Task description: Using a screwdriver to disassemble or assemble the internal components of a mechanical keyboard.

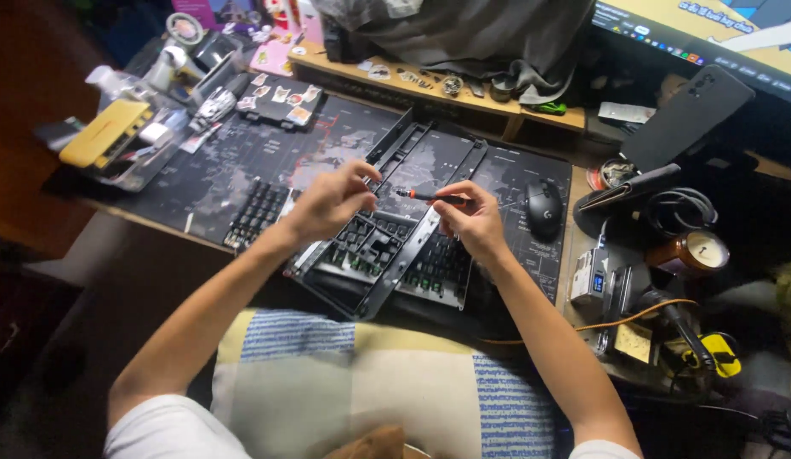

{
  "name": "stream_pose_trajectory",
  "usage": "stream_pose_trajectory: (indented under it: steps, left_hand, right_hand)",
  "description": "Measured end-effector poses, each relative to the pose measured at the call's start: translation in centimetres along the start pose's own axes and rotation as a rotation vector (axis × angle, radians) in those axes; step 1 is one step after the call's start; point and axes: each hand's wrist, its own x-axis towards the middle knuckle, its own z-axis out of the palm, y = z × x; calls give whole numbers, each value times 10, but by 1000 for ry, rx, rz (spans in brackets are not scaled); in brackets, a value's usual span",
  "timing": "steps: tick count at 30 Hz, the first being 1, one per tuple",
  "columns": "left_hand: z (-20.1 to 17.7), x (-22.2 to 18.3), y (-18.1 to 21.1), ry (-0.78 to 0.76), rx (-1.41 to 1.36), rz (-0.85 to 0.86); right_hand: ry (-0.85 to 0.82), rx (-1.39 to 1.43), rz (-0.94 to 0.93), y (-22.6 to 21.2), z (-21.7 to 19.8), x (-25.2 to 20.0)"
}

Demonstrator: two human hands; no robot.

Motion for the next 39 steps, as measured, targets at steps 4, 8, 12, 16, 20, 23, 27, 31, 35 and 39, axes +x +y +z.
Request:
stream_pose_trajectory:
  steps: [4,8,12,16,20,23,27,31,35,39]
  left_hand:
    - [25,-12,23,10,-10,-48]
    - [41,-16,26,80,22,-1]
    - [47,-17,26,133,3,-95]
    - [50,-17,32,142,34,-94]
    - [51,-15,36,132,41,-107]
    - [48,-16,43,103,90,-122]
    - [49,-19,47,46,227,-155]
    - [51,-20,38,52,187,-177]
    - [47,-23,41,66,135,-227]
    - [49,-26,35,101,79,-229]
  right_hand:
    - [-63,27,-6,0,4,-4]
    - [-112,73,-54,1,6,-9]
    - [-172,92,-109,1,7,-9]
    - [-211,103,-143,-6,8,-11]
    - [-248,76,-172,-15,11,-14]
    - [-248,58,-179,-18,13,-15]
    - [-246,31,-167,-24,17,-18]
    - [-263,42,-153,-20,14,-18]
    - [-291,21,-137,-29,19,-22]
    - [-289,-9,-137,-36,24,-24]
